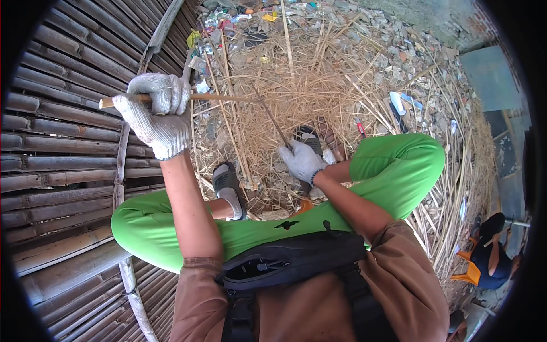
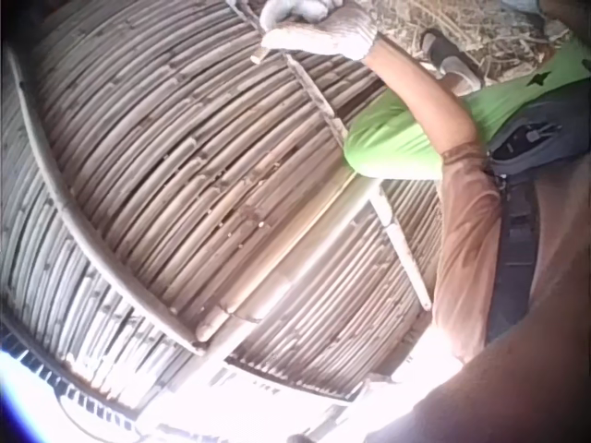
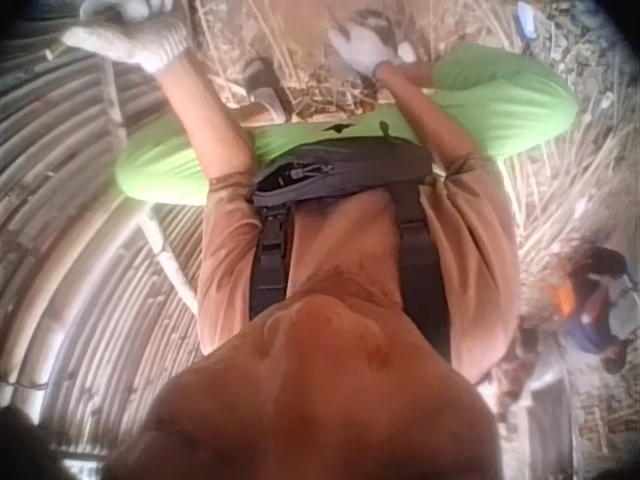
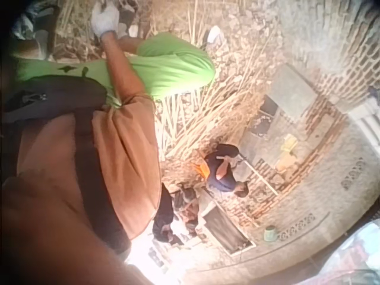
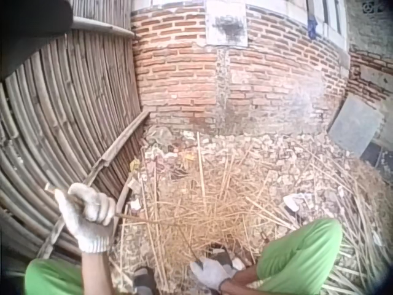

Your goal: The person uses a utility knife to shave and whittle a thin bamboo stick while holding it in gloved hands.

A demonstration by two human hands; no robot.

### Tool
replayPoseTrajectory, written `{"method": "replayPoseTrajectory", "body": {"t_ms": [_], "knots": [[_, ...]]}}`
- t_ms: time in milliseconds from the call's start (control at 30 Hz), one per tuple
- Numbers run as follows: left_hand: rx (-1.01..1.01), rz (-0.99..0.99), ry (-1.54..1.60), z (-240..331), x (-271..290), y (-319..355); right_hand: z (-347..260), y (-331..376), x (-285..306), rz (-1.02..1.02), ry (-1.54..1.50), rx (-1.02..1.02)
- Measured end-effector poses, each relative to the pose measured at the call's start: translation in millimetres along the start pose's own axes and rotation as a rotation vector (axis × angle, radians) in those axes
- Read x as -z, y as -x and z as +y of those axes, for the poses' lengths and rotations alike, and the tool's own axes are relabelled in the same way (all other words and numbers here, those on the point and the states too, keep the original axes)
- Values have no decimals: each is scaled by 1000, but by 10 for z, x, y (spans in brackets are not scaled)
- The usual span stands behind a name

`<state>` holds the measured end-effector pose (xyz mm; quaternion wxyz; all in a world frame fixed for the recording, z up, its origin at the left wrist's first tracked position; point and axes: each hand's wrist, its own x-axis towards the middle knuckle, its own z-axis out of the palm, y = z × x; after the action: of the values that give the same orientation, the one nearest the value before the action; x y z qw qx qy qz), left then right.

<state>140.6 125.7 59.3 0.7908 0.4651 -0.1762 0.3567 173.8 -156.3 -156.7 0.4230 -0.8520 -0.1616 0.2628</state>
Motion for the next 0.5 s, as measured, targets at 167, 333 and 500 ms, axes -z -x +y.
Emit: {"method": "replayPoseTrajectory", "body": {"t_ms": [167, 333, 500], "knots": [[60, -141, 20, 18, -3, -12, -495, 130, 7, 21, -48, 256], [138, -287, 86, 124, 219, -10, -32, -92, -109, 28, 64, 115], [166, -432, 208, 78, 363, 8, -9, 4, -71, 18, -28, 9]]}}
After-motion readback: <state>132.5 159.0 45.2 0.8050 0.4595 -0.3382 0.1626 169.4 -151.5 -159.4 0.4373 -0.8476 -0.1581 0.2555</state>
